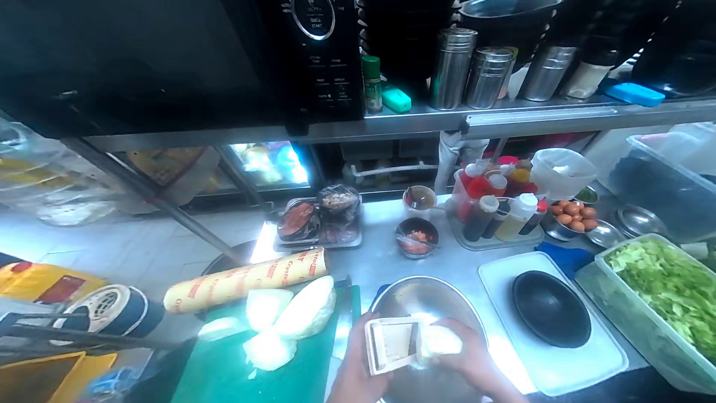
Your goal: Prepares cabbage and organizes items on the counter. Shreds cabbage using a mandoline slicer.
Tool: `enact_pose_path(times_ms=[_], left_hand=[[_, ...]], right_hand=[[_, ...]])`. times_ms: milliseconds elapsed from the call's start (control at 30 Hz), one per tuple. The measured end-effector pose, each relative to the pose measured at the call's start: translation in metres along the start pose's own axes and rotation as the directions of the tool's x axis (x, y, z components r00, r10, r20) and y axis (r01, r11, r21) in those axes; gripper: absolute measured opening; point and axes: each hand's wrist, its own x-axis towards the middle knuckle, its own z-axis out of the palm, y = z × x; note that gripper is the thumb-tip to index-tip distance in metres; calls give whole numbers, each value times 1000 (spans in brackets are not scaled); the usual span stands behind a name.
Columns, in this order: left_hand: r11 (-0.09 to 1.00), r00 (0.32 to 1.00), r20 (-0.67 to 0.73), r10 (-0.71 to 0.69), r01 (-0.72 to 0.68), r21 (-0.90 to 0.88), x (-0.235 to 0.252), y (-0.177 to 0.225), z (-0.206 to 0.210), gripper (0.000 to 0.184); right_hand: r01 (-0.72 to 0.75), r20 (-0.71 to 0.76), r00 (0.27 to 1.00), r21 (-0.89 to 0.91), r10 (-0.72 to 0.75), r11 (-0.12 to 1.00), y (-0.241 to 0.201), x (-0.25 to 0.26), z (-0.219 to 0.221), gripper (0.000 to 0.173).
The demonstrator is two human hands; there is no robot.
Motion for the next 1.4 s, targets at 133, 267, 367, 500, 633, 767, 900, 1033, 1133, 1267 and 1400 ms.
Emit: enact_pose_path(times_ms=[133,267,367,500,633,767,900,1033,1133,1267,1400], left_hand=[[995,995,-48,-91,93,41,-15,-26,-19,112],[910,978,-108,-178,206,360,-40,-51,-25,106],[816,963,-163,-216,270,512,-53,-62,-28,108],[755,933,-194,-302,359,549,-64,-62,-29,113],[732,882,-193,-429,465,498,-70,-47,-37,122],[877,880,-290,-376,438,195,-68,16,-46,78],[887,917,141,-373,397,-238,-60,69,-66,67],[803,852,442,-280,461,-378,-58,64,-92,51],[720,861,431,-270,478,-503,-67,52,-115,39],[550,911,227,-345,392,-738,-82,45,-140,36],[502,917,-3,-399,216,-838,-85,36,-162,45]], right_hand=[[0,-74,997,18,1,1000,-3,-12,-5,69],[18,-85,996,371,14,929,6,-28,4,66],[30,-23,1000,516,-21,856,-1,-36,13,66],[106,86,985,369,-147,923,-27,-32,15,68],[228,231,933,208,-274,951,-53,-12,22,70],[290,417,851,134,-319,948,-91,6,38,71],[474,604,682,66,-413,878,-130,26,69,66],[562,730,579,-33,-365,826,-174,45,105,69],[521,752,606,-130,-258,844,-195,60,129,83],[196,631,764,-21,-139,980,-193,79,162,103],[-103,459,887,321,-60,941,-169,79,201,90]])
